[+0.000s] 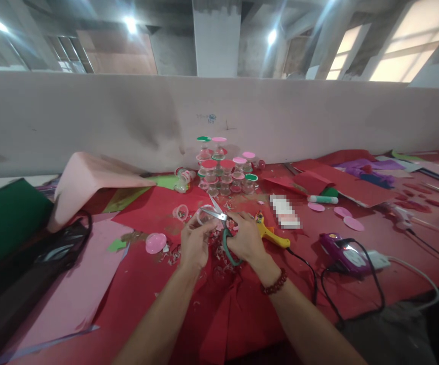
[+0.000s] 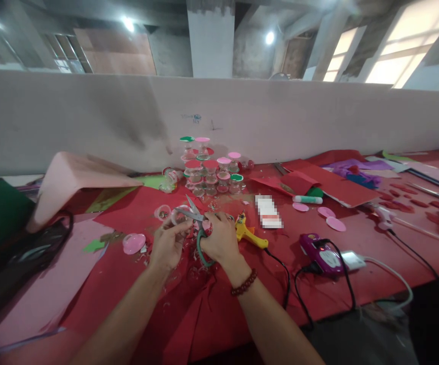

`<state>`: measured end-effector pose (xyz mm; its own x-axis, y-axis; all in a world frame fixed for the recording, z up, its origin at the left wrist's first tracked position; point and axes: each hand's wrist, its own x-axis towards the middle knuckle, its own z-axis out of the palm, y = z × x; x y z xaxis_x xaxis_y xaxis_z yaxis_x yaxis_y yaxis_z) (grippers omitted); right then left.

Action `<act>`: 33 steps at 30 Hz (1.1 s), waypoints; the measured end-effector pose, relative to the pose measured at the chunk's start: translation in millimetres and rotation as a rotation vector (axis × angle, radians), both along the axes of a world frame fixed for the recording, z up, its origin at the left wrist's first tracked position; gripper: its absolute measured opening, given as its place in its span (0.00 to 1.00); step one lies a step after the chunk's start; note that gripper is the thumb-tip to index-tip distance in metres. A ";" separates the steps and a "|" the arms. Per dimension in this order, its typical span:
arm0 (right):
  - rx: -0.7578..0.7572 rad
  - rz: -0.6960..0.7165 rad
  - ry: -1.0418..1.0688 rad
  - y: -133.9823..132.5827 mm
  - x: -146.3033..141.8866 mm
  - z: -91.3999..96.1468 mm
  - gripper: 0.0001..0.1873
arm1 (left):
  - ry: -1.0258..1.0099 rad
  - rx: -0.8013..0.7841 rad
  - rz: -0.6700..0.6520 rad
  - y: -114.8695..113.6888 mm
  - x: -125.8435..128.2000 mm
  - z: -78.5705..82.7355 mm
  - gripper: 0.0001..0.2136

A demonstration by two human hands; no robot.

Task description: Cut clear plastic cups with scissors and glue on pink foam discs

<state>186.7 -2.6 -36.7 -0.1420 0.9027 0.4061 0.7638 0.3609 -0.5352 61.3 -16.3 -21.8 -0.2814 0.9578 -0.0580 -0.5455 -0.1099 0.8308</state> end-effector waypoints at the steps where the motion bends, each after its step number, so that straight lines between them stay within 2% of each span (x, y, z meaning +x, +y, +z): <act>1: -0.006 -0.004 -0.007 -0.5 -0.1 0.4 0.27 | -0.001 0.001 -0.002 -0.1 0.1 -0.2 0.12; 27: -0.020 -0.025 -0.059 -1.2 -1.6 -0.4 0.24 | 0.008 -0.027 -0.003 2.2 1.0 -3.5 0.11; 33: -0.051 0.027 0.076 -1.6 -2.1 -1.4 0.24 | -0.008 -0.014 -0.007 3.0 -0.6 -3.7 0.14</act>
<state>184.6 -4.2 -38.1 -0.1373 0.9187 0.3703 0.7106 0.3518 -0.6093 60.7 -13.3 -25.5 -0.2744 0.9588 -0.0735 -0.5528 -0.0947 0.8279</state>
